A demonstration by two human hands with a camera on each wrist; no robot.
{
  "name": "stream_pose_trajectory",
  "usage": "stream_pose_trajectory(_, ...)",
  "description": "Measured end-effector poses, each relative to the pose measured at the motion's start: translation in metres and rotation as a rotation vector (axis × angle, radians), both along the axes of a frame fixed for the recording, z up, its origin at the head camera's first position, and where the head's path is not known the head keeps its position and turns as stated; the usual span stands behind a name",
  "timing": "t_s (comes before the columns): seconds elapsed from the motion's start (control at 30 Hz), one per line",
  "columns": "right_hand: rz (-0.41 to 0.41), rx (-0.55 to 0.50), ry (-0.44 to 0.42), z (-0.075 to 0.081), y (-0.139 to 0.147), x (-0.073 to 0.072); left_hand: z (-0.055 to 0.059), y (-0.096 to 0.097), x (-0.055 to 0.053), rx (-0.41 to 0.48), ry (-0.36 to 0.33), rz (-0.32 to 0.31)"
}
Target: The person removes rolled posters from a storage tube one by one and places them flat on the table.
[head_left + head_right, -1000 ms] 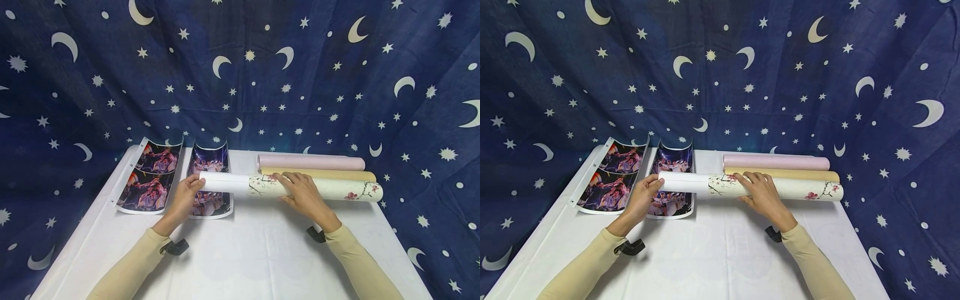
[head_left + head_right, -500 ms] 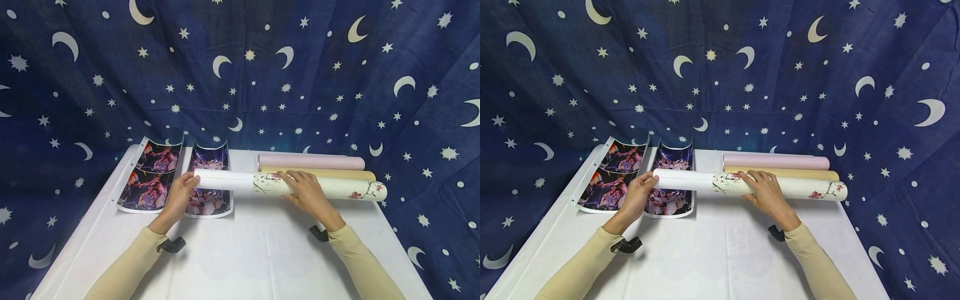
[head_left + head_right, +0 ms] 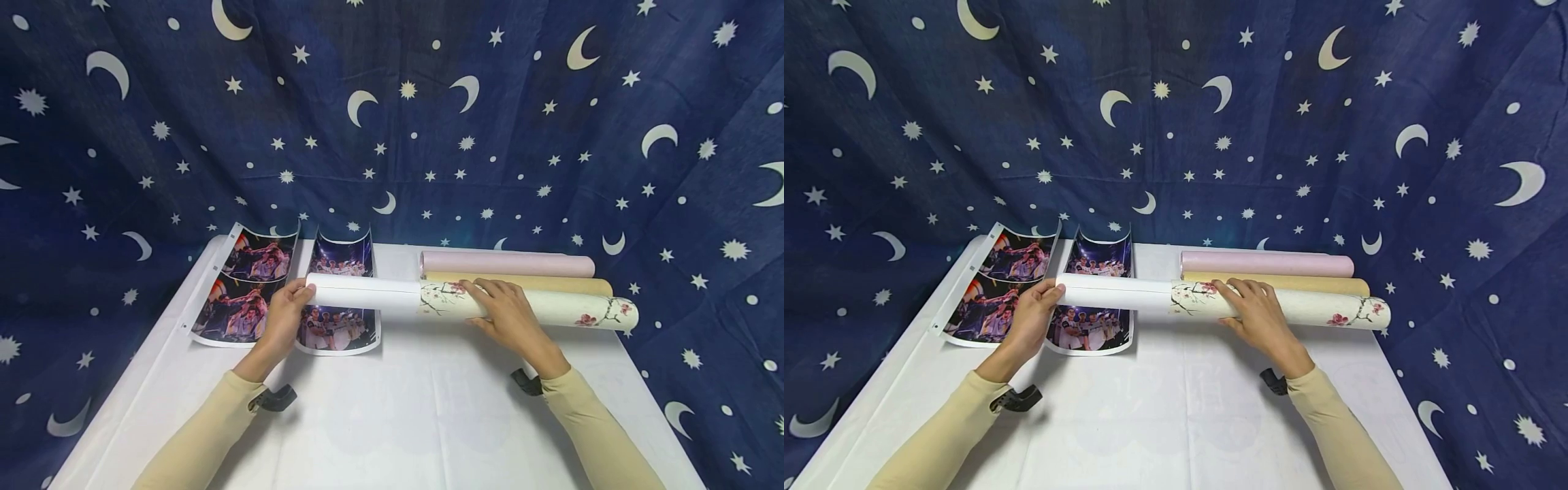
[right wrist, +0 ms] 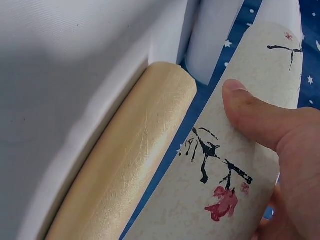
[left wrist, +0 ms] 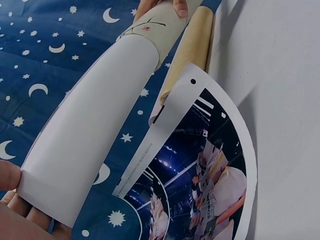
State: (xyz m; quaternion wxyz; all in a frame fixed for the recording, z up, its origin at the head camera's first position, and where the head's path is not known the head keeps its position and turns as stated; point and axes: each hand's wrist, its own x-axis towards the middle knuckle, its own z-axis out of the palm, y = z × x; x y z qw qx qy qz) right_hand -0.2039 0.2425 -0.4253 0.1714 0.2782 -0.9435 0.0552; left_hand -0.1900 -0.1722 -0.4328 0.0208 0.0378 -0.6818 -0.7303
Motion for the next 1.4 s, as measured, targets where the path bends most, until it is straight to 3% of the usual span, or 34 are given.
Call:
stream_pose_trajectory(0.33,-0.008,-0.009,0.025,-0.002,0.007,-0.002,0.003,-0.004,0.000,0.036,0.027,0.038)
stream_pose_trajectory(0.47,-0.014,-0.003,0.028,0.000,0.010,-0.002,0.005,-0.007,-0.001,0.010,0.040,0.056)
stream_pose_trajectory(0.7,-0.016,-0.016,0.024,0.002,0.015,-0.002,0.008,-0.014,-0.002,-0.013,0.023,0.059)
stream_pose_trajectory(1.03,-0.025,-0.032,0.039,0.003,0.021,-0.003,0.013,-0.022,-0.002,0.031,0.005,0.112)
stream_pose_trajectory(1.2,-0.027,-0.035,0.046,0.003,0.023,-0.003,0.014,-0.025,-0.002,0.012,0.031,0.137)
stream_pose_trajectory(1.4,-0.031,-0.036,0.041,0.005,0.025,-0.005,0.014,-0.027,-0.002,0.049,0.053,0.147)
